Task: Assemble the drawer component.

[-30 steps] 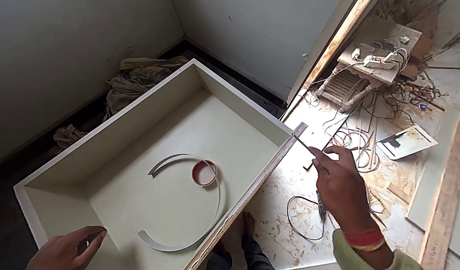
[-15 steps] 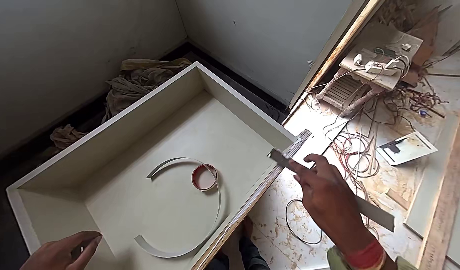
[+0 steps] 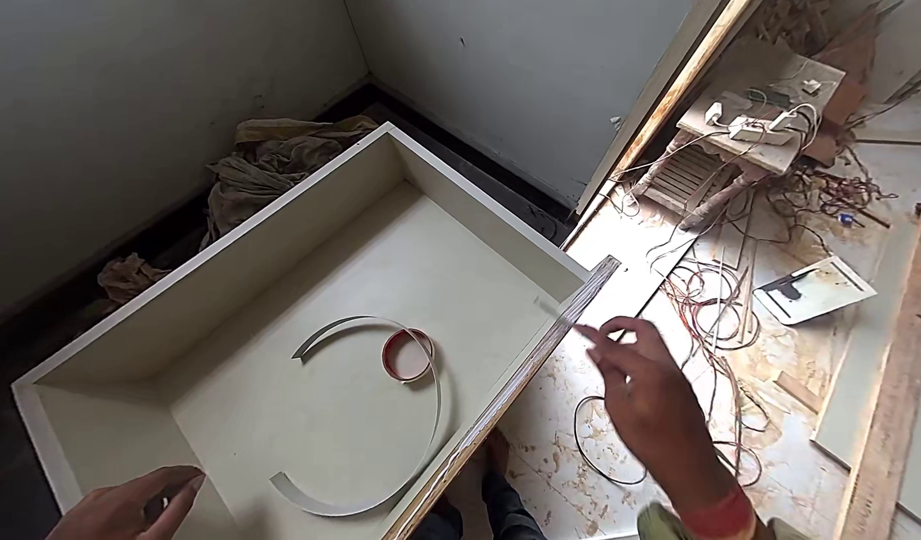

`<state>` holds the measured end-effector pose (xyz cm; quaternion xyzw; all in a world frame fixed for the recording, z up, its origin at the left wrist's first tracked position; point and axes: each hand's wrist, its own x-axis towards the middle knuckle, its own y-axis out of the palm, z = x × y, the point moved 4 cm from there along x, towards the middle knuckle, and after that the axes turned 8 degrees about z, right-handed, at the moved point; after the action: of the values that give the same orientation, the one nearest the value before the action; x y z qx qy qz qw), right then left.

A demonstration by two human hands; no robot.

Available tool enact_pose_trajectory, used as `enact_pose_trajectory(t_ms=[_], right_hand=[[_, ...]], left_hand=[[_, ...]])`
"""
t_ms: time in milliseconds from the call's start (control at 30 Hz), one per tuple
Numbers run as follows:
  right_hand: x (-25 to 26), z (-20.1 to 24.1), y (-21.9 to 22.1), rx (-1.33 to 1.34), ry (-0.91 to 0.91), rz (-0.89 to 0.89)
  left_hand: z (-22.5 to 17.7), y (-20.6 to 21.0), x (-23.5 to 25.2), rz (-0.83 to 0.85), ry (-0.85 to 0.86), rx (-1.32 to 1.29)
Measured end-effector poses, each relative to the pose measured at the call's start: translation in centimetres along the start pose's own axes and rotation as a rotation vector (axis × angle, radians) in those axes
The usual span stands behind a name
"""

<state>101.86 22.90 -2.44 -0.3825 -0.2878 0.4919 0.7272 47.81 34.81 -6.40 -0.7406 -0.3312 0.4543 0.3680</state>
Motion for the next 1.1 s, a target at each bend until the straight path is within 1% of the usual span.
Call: enact_pose_trajectory(t_ms=[67, 100, 133, 200, 267, 333, 400, 467, 500, 567, 633, 733, 800, 867, 1000, 1100], right_hand=[[0.3, -1.8, 0.4, 0.016, 0.023, -0.107], [-0.4, -2.5, 0.9, 0.007, 0.024, -0.123], [-1.6, -2.7, 1.4, -0.009, 0.014, -0.112], [-4.8, -1.8, 2.3, -0.040, -0.033, -0.082], [-6.3, -0.7, 1.8, -0.065, -0.060, -0.063], [-4.6, -0.8, -0.1, -0.104, -0.056, -0.073], [-1.2, -2.1, -1.9, -0.140, 0.006, -0.082], [1.2, -3.0, -2.5, -0.154, 0.084, -0.069], [1.5, -2.8, -2.4, -0.163, 0.105, -0.057], [0.5, -1.1, -1.6, -0.174, 0.091, -0.019], [-2.2, 1.1, 0.0, -0.176, 0.052, 0.035], [-7.0, 5.6, 2.9, -0.141, -0.019, 0.119], [-9.3, 7.9, 4.3, -0.079, -0.064, 0.120], [-9.7, 8.5, 4.7, -0.020, -0.056, 0.089], [-8.2, 7.0, 4.1, -0.059, 0.062, -0.015], [-9.7, 8.0, 4.7, -0.067, 0.086, 0.015]], left_hand=[[0.0, 0.1, -0.2, -0.001, 0.010, 0.003], [0.0, 0.0, -0.2, -0.008, 0.021, 0.008], [0.1, -0.1, -0.1, -0.016, 0.029, 0.014], [0.5, -0.1, -0.1, -0.030, 0.035, 0.014], [2.1, 0.6, -0.1, -0.067, 0.045, 0.028], [2.6, 0.9, 0.0, -0.090, 0.051, 0.043], [2.4, 0.9, 0.0, -0.094, 0.043, 0.056], [2.5, 1.0, -0.1, -0.116, 0.030, 0.072], [2.3, 1.0, -0.2, -0.136, 0.029, 0.076], [1.3, 0.5, -0.5, -0.147, 0.044, 0.054], [1.1, 0.4, -0.8, -0.169, 0.060, 0.039], [1.7, 0.6, -0.8, -0.230, 0.080, 0.035], [1.8, 0.8, -0.7, -0.287, 0.091, 0.041], [2.1, 0.8, -0.9, -0.329, 0.090, 0.051], [2.1, 0.6, -1.2, -0.333, 0.112, 0.050], [2.4, 0.6, -1.3, -0.347, 0.124, 0.051]])
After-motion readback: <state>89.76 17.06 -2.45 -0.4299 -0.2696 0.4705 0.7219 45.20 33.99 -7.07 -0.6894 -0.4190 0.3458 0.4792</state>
